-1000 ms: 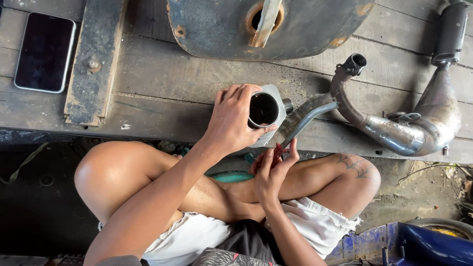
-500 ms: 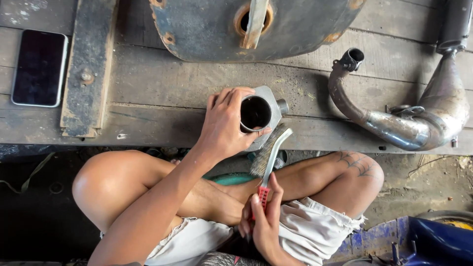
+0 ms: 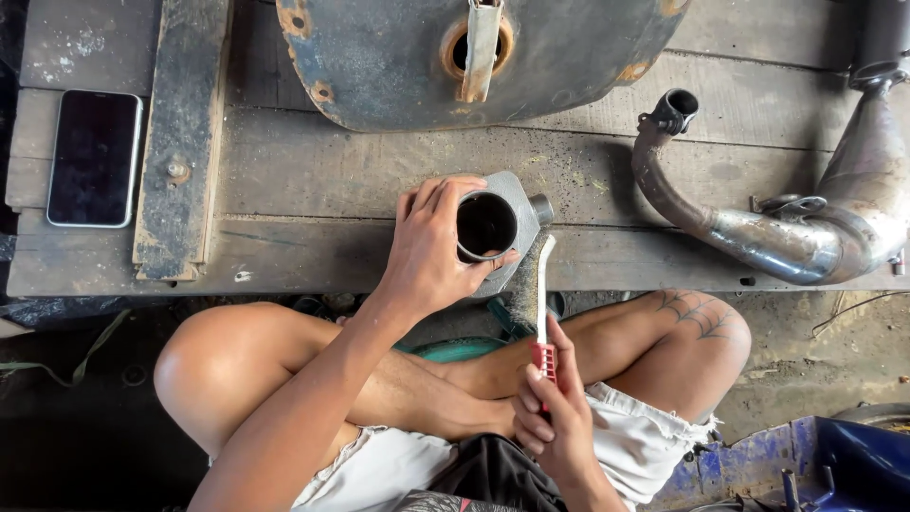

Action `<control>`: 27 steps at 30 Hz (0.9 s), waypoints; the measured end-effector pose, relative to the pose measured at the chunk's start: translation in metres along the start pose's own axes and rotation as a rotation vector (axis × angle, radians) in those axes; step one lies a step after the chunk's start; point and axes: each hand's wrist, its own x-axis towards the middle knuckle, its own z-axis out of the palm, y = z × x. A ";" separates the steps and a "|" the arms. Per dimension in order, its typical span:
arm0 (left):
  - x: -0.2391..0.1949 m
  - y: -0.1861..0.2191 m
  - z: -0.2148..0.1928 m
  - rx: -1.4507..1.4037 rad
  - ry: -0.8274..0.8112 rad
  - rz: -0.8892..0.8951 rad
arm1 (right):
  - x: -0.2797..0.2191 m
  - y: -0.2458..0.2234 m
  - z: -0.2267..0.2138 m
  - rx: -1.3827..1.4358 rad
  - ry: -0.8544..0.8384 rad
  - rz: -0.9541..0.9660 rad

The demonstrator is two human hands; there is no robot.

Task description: Cleaning a motorcycle engine cylinder using a wire brush

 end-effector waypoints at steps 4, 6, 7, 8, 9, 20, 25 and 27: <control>-0.001 0.002 -0.002 -0.017 -0.012 -0.010 | 0.018 -0.024 0.001 0.197 0.002 0.042; 0.002 0.004 -0.001 -0.005 0.007 -0.001 | 0.029 -0.031 0.000 0.286 -0.075 0.044; -0.001 0.006 -0.001 0.001 0.018 -0.008 | 0.030 -0.033 -0.001 0.373 -0.137 0.058; -0.002 0.007 0.000 -0.001 0.017 -0.011 | 0.023 -0.034 0.006 0.372 -0.134 0.060; -0.002 0.006 0.000 0.010 0.016 -0.016 | 0.019 -0.036 0.013 0.389 -0.119 0.049; 0.000 0.005 0.003 0.003 0.042 -0.004 | 0.031 -0.037 0.051 0.417 -0.024 0.007; -0.002 0.004 0.005 0.007 0.021 -0.029 | -0.001 -0.020 0.065 0.200 -0.017 -0.115; -0.002 0.003 0.004 0.005 0.023 -0.023 | 0.022 -0.027 0.058 0.120 0.007 -0.135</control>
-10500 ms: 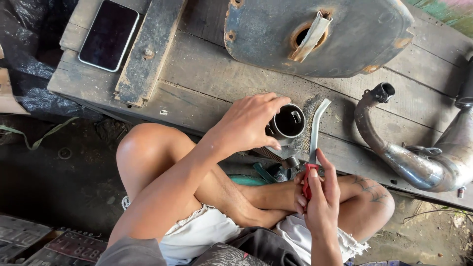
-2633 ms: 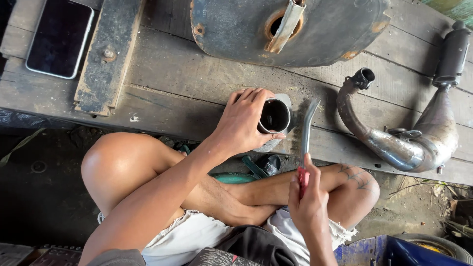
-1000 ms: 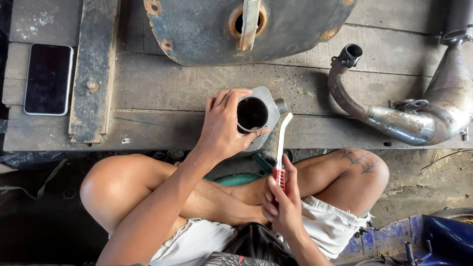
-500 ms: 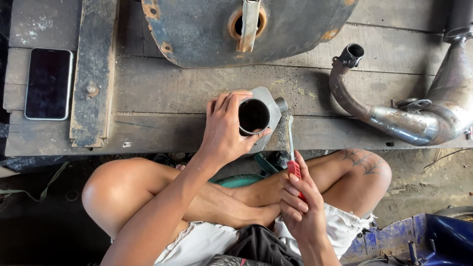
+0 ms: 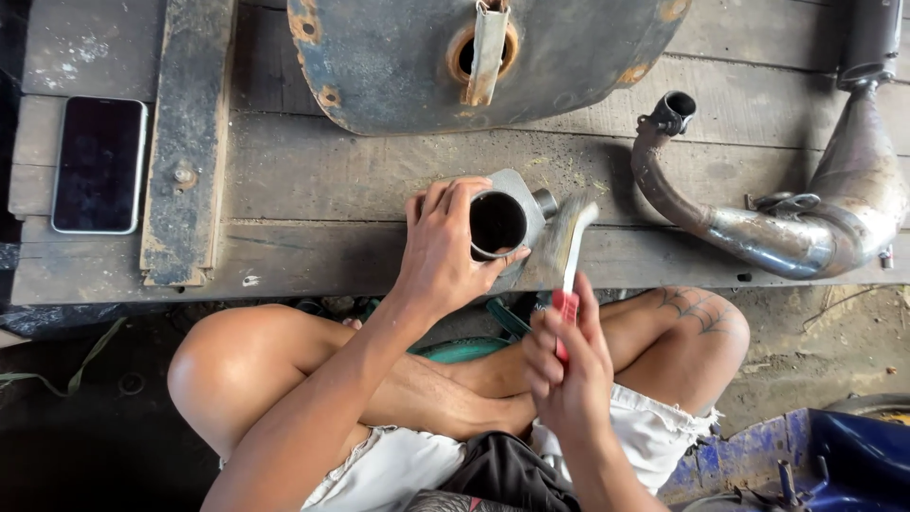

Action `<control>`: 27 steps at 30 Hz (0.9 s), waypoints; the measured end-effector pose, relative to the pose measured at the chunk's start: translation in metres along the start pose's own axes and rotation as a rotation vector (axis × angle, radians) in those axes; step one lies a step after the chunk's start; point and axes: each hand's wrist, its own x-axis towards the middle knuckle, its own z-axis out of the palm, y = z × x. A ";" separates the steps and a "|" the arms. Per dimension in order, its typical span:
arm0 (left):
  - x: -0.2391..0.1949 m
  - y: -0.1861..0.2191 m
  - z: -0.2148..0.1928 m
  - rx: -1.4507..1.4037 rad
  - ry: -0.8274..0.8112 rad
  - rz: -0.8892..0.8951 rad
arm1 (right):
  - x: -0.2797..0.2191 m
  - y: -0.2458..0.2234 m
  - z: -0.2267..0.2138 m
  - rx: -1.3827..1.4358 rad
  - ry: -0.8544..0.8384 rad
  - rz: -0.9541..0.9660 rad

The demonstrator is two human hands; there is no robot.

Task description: Cleaning a motorcycle engine cylinder using a wire brush

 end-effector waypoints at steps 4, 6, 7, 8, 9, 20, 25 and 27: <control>-0.001 -0.002 0.007 -0.046 0.018 -0.069 | 0.032 0.018 -0.015 -0.441 -0.009 -0.219; -0.001 -0.004 0.006 -0.041 0.019 -0.058 | 0.033 0.028 -0.030 -0.589 -0.038 -0.358; -0.001 -0.005 0.007 -0.040 0.020 -0.051 | 0.034 0.033 -0.038 -0.740 -0.065 -0.495; 0.001 -0.007 0.007 -0.041 0.021 -0.051 | 0.034 0.037 -0.044 -0.741 -0.065 -0.495; 0.002 -0.009 0.008 -0.032 0.021 -0.031 | 0.035 0.041 -0.051 -0.805 -0.028 -0.600; 0.021 -0.027 -0.012 -0.188 -0.108 0.042 | 0.044 0.028 -0.090 -1.170 0.040 -0.749; 0.023 -0.042 -0.019 -0.249 -0.182 0.058 | 0.040 0.024 -0.071 -1.243 -0.027 -0.906; 0.023 -0.044 -0.019 -0.246 -0.186 0.063 | 0.039 0.026 -0.071 -1.286 -0.032 -0.948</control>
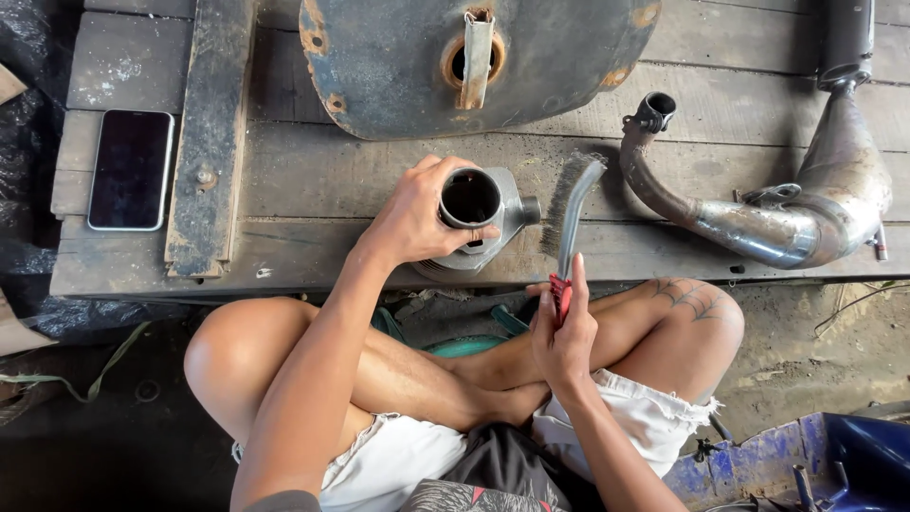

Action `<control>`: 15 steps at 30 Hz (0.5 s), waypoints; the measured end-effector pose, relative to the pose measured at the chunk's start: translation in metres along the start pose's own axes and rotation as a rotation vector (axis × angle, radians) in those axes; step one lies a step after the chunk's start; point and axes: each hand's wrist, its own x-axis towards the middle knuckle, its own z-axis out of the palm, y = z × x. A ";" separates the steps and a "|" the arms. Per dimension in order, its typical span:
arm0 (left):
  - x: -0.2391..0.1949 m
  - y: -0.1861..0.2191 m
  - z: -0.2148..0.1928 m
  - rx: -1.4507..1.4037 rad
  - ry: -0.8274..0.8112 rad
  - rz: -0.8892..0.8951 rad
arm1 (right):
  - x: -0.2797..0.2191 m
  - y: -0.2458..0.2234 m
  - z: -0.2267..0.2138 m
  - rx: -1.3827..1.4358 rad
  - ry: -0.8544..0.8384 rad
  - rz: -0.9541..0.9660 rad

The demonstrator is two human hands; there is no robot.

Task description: Cleaning a motorcycle engine cylinder using a wire brush

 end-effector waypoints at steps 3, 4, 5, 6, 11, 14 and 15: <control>0.000 -0.001 0.000 0.004 -0.003 0.008 | -0.010 0.008 0.004 -0.068 -0.001 -0.066; 0.000 -0.001 0.000 0.006 -0.004 0.006 | -0.015 0.012 0.006 -0.089 -0.006 -0.086; -0.001 0.000 0.000 0.005 -0.002 0.006 | -0.023 0.017 0.010 -0.089 -0.008 -0.087; -0.001 0.000 0.000 0.007 -0.002 0.004 | -0.030 0.021 0.013 -0.050 -0.026 -0.039; 0.000 -0.001 0.002 0.016 0.001 0.000 | -0.032 0.021 0.035 0.015 -0.037 0.072; 0.000 -0.002 0.005 0.039 0.029 0.006 | -0.023 0.017 0.044 0.013 -0.010 0.098; 0.000 -0.003 0.006 0.039 0.037 0.012 | -0.022 0.014 0.044 0.007 -0.005 0.119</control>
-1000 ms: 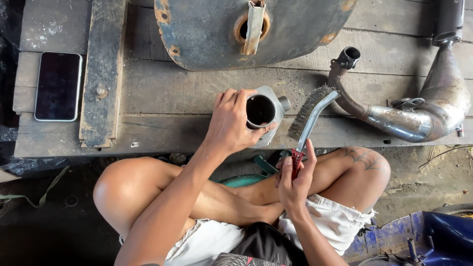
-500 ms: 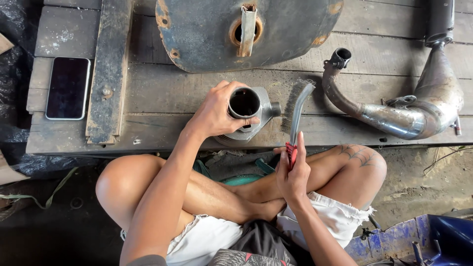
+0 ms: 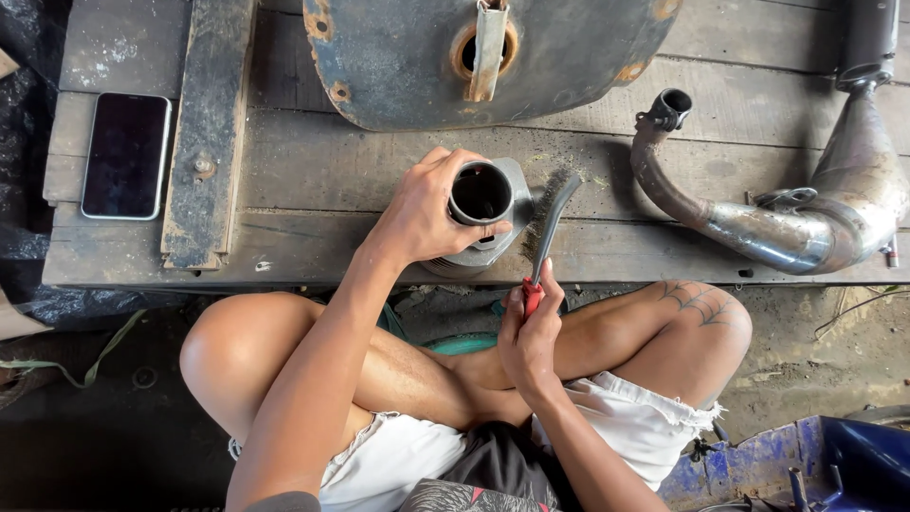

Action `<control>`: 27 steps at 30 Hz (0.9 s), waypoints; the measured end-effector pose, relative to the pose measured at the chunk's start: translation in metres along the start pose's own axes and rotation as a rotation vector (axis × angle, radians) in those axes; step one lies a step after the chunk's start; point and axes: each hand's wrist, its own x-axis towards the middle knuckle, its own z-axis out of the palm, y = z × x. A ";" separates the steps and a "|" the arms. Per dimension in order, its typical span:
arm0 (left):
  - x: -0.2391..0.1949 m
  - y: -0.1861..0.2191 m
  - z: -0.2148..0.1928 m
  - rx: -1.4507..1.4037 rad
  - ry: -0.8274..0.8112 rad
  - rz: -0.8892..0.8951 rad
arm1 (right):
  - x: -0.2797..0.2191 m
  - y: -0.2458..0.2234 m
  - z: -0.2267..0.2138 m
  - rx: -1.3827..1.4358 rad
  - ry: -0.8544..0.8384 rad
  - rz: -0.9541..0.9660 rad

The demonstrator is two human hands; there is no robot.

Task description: Cleaning a motorcycle engine cylinder using a wire brush

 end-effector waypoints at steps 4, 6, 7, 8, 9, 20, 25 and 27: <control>0.000 -0.001 0.002 0.004 0.010 0.010 | -0.017 -0.008 0.000 0.053 -0.010 0.116; 0.000 0.001 0.000 0.002 0.009 0.010 | -0.025 -0.010 0.001 0.095 -0.017 0.168; 0.000 0.002 0.000 0.004 0.010 0.008 | -0.029 -0.010 0.002 0.140 -0.024 0.217; 0.001 0.002 0.000 0.002 0.010 0.006 | -0.024 -0.006 0.004 0.138 -0.026 0.219; 0.001 0.003 0.001 0.001 0.016 0.003 | -0.020 -0.003 0.006 0.171 -0.003 0.208; 0.001 0.004 0.001 0.000 0.027 -0.007 | -0.035 -0.018 0.008 0.398 -0.038 0.240; -0.001 0.003 0.002 0.016 0.026 -0.013 | -0.005 -0.006 0.007 0.439 -0.012 0.180; -0.001 0.005 0.000 0.021 0.028 -0.018 | -0.012 -0.021 0.008 0.514 -0.024 0.228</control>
